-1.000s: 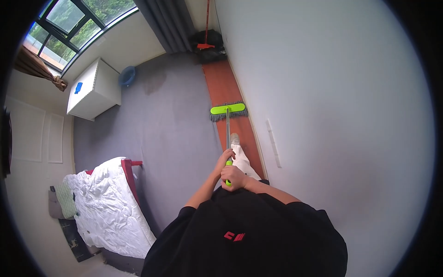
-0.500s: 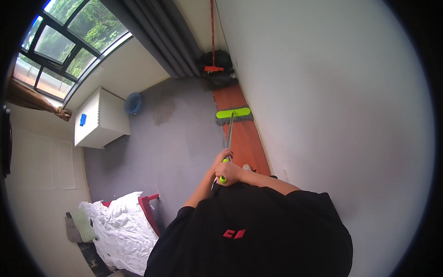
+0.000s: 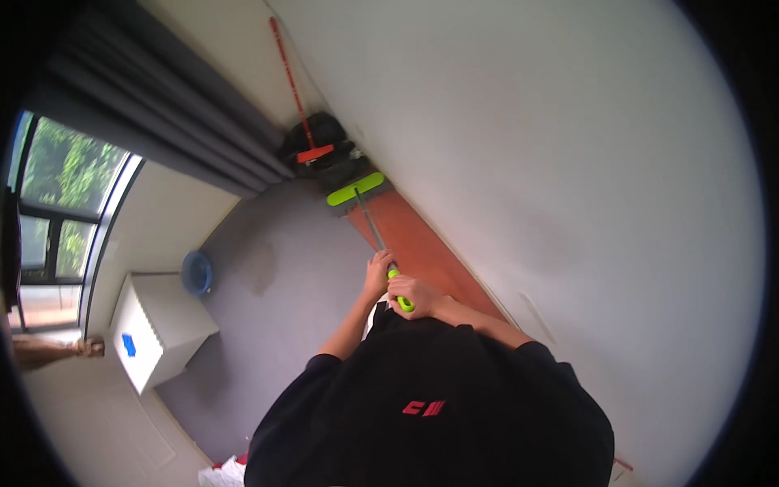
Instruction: Mop the tiled and carpeted floor in a bedroom area.
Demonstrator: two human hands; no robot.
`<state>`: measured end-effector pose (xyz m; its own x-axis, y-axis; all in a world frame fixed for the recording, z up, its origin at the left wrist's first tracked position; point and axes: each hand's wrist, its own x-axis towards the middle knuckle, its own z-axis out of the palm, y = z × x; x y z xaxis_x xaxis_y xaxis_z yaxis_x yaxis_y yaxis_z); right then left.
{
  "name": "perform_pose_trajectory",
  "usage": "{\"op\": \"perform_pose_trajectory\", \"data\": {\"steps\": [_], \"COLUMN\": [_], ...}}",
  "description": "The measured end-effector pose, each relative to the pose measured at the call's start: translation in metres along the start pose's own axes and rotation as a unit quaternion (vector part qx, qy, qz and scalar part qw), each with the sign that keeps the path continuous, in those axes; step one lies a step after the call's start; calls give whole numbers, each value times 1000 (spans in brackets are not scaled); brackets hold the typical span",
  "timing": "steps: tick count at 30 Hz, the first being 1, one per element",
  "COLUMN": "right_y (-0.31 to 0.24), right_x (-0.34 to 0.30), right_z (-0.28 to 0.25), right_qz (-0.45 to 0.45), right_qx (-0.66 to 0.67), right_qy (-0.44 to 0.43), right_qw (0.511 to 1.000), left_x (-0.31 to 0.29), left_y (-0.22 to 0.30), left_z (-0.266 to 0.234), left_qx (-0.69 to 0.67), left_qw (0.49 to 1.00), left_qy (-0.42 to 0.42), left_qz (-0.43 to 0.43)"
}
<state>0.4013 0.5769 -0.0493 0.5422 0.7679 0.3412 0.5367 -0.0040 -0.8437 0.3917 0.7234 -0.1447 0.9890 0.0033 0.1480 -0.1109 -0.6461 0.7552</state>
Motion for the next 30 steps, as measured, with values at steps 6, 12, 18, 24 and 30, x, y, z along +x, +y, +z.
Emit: {"op": "perform_pose_trajectory", "data": {"steps": [6, 12, 18, 24, 30], "right_y": [-13, -25, -72, -160, -255], "right_x": [56, 85, 12, -145, -269], "right_z": [7, 29, 29, 40, 80], "right_qz": [52, 34, 57, 105, 224], "right_qx": [2, 7, -24, -31, -110], "right_qy": [35, 56, 140, 286, 472], "right_qw": [998, 998, 988, 952, 846], "left_x": [59, 64, 19, -69, -161], "left_y": [-32, -52, 6, 96, 208], "left_z": [-53, -78, -41, 42, 133], "left_qx": [-76, -85, -143, -169, -178], "left_qw": [983, 970, 948, 856, 679], "left_qy": [-129, -169, -246, -411, -616], "left_qz": [108, 153, 147, 264, 358]}}
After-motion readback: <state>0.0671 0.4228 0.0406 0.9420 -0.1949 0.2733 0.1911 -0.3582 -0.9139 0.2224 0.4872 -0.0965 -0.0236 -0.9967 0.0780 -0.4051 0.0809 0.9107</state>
